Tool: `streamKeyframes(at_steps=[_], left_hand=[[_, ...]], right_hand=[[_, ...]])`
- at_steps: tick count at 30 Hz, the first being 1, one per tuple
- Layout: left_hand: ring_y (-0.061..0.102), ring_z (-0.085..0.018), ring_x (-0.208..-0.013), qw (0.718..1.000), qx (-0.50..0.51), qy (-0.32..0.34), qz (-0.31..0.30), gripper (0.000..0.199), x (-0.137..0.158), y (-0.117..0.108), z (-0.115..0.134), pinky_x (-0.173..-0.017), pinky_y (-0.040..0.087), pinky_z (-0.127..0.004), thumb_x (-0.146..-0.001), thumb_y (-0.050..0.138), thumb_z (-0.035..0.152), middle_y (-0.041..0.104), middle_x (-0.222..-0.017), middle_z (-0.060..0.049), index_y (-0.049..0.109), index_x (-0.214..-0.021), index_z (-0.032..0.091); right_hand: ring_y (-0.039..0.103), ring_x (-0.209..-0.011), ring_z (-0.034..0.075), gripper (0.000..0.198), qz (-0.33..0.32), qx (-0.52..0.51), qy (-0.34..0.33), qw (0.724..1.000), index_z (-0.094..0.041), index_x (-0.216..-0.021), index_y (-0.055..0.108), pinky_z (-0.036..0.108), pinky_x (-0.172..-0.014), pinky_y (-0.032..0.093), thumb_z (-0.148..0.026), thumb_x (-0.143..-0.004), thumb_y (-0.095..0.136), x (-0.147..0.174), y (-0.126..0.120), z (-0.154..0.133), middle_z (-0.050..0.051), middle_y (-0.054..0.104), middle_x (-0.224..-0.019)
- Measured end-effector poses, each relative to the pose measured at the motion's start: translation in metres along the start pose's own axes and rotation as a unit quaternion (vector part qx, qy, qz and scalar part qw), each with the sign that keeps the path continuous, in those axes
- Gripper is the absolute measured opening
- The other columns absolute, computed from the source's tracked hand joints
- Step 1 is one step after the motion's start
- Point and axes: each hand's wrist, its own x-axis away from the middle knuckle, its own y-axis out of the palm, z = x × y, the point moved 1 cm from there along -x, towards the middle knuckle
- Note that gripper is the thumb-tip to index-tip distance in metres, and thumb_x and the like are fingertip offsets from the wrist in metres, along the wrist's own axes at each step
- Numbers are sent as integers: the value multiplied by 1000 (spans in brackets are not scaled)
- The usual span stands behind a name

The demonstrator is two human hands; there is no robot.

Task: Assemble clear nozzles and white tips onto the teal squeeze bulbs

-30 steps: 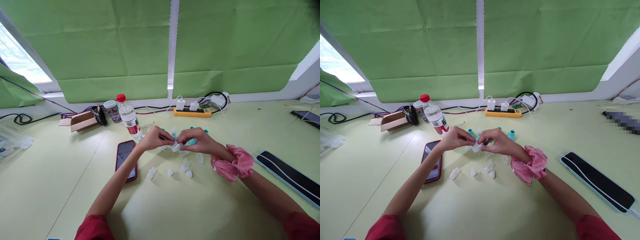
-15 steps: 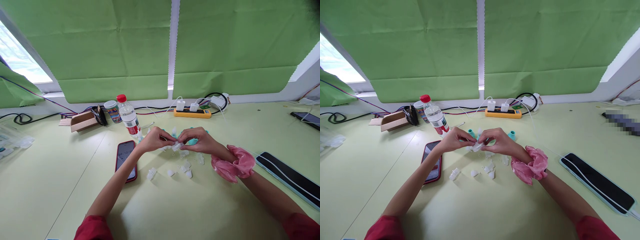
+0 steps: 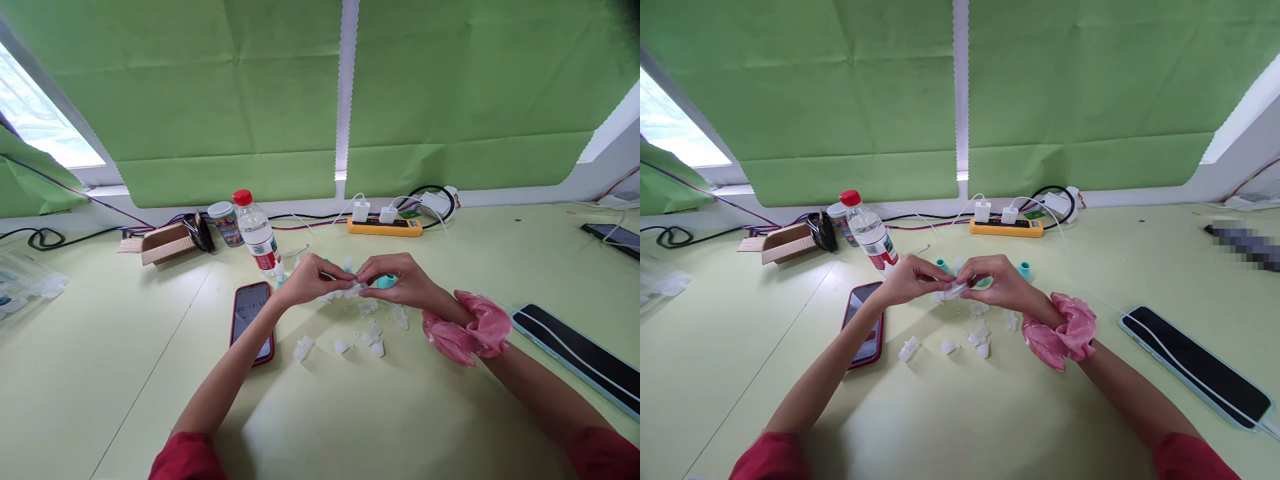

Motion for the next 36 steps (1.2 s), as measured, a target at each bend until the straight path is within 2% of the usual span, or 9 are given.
streamKeyframes(at_steps=[8,11,14,16,19,22,24,30,36], left_hand=[[63,-18,-80,999,32,31,-24,21,0,-4,1,-64,49,-21,-71,61,27,69,-87,-6,69,-86,14],[62,-15,-70,994,105,13,-11,22,-3,-1,-1,-61,50,-21,-69,63,28,69,-79,-6,68,-82,11],[61,-13,-63,974,225,-36,-18,25,-5,1,-3,-58,52,-24,-67,65,33,66,-70,-4,64,-78,10],[61,-13,-61,957,279,-73,-39,29,-6,3,-4,-56,53,-26,-67,65,37,65,-66,-3,60,-77,11],[61,-13,-57,943,295,-109,-106,35,-5,5,-3,-54,51,-25,-71,59,44,65,-67,-7,59,-77,9],[61,-13,-57,933,294,-114,-173,40,-4,8,-3,-54,50,-24,-75,53,47,66,-70,-11,61,-77,8],[60,-13,-56,930,302,-107,-183,41,-4,9,-4,-54,49,-24,-75,52,47,66,-70,-11,62,-77,8],[58,-11,-52,926,330,-93,-156,37,-5,10,-8,-52,48,-23,-72,58,44,66,-67,-10,64,-74,7],[55,-9,-49,924,365,-89,-63,31,-7,7,-13,-50,46,-21,-70,63,36,65,-66,-9,64,-66,6]], right_hand=[[60,-67,14,8,38,21,-30,999,-20,-74,62,27,-61,50,-24,-68,65,0,0,-1,3,65,-74],[61,-67,15,7,42,22,-41,998,-20,-73,61,27,-60,50,-23,-68,65,0,0,-4,3,65,-73],[61,-69,15,6,58,32,-62,996,-20,-73,61,27,-62,50,-22,-69,65,-1,0,-11,3,65,-73],[61,-69,14,6,71,45,-80,993,-21,-74,61,26,-62,50,-20,-69,64,-1,0,-15,3,65,-74],[61,-69,14,5,85,65,-97,990,-21,-75,61,25,-61,50,-18,-71,63,0,0,-20,3,65,-76],[62,-71,14,6,79,71,-102,989,-22,-76,60,25,-62,51,-18,-72,62,1,1,-21,3,65,-77],[62,-71,14,7,81,67,-111,988,-21,-77,60,25,-62,51,-18,-71,63,1,2,-20,3,66,-78],[61,-73,14,12,90,66,-112,987,-21,-81,61,26,-63,52,-16,-70,63,-1,1,-21,3,65,-80],[57,-65,12,17,118,120,-1,986,-18,-87,61,27,-58,53,-21,-70,61,-1,-8,-10,4,62,-83]])
